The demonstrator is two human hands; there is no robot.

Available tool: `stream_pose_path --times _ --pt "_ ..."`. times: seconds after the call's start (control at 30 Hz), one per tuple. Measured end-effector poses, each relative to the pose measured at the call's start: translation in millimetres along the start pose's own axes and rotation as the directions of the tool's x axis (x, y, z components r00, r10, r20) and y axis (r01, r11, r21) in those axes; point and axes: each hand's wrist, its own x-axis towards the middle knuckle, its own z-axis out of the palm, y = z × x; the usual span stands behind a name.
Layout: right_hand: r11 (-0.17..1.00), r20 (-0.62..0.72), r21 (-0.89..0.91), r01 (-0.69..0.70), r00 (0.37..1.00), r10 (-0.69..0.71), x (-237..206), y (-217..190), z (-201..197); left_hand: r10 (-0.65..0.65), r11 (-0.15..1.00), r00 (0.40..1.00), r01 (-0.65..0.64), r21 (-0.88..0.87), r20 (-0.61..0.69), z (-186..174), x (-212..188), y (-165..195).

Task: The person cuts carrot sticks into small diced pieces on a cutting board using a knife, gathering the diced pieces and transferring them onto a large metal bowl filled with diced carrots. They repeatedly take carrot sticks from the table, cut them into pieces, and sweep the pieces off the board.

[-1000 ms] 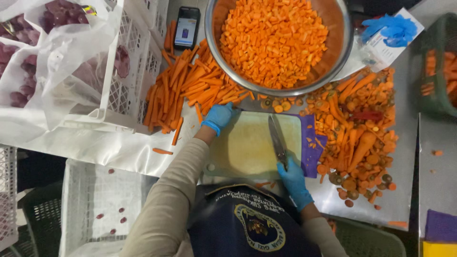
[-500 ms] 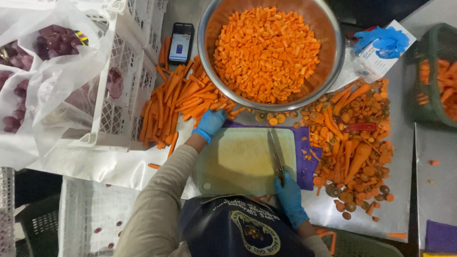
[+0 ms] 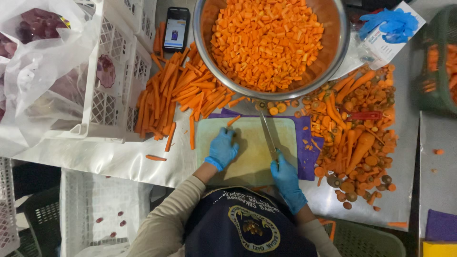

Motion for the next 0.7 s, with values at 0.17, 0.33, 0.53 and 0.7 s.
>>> stream_pose_path --times 0.17,0.33,0.53,0.7 --pt "0.988 0.078 -0.055 0.144 0.987 -0.139 -7 -1 19 0.309 0.948 0.951 -0.307 -0.08 0.012 3 -29 9" --pt "0.955 0.113 -0.203 0.218 0.974 -0.198 -15 3 43 0.074 0.929 0.997 -0.06 -0.364 0.024 13 -39 3" --pt "0.898 0.054 -0.359 0.254 0.966 -0.252 -18 1 37 0.102 0.976 0.995 -0.101 -0.191 -0.007 46 -24 13" --pt "0.981 0.107 -0.185 0.062 0.993 -0.042 -14 -2 26 -0.11 0.949 0.992 0.124 -0.29 0.065 52 -14 31"
